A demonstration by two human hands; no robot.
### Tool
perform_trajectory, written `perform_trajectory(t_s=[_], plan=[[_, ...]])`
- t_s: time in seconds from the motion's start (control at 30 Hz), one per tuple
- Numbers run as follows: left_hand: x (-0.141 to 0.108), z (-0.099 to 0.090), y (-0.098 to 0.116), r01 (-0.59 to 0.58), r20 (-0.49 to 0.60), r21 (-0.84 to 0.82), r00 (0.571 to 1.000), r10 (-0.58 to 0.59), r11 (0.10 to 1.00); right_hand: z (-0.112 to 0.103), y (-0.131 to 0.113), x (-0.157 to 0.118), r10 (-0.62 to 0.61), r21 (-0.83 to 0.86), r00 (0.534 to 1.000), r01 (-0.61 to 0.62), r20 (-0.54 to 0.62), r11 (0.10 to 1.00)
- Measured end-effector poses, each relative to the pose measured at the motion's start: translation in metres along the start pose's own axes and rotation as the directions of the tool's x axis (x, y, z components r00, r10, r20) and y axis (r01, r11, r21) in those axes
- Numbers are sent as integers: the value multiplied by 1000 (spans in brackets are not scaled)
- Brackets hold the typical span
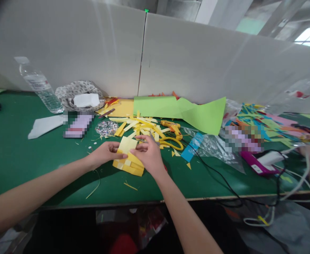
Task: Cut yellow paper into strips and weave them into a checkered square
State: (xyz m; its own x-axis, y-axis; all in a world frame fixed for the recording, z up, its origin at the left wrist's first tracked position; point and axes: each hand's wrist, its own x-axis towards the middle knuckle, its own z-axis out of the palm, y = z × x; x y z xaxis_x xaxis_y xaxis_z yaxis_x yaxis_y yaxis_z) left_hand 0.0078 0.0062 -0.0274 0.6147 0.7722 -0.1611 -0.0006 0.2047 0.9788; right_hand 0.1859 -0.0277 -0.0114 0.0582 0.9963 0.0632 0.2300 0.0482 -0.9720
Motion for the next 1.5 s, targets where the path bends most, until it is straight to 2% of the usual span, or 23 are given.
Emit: perform_trajectory(t_s=[0.4,0.57,0.8,0.97,1.27,1.37,1.5], plan=[[1,-1,-2,-57,-73,-34,996,54,998,-2,-3,0,-20,-29,1000,19,-17,999],[1,0,-4,-17,-108,-1,994,17,1000,-1,-7,-1,-34,-24,999,34,34,999],[3,-3,-6,-1,-133,-30,991,-3,1000,-15,-3,1,50,-124,990,-33,133,992],[4,-5,-5,36,-136,8,990,-34,999,-24,-5,2,27,-129,993,-11,117,992],[3,-5,-5,37,-179,28,983,-31,999,-25,-9,2,7,-88,998,0,69,996],[4,-6,-6,20,-201,4,979,-19,1000,-25,-9,3,42,-37,998,-41,51,998],[5,-7,-6,11,-206,-23,978,-16,1000,-25,-8,3,120,-18,986,-118,118,993]])
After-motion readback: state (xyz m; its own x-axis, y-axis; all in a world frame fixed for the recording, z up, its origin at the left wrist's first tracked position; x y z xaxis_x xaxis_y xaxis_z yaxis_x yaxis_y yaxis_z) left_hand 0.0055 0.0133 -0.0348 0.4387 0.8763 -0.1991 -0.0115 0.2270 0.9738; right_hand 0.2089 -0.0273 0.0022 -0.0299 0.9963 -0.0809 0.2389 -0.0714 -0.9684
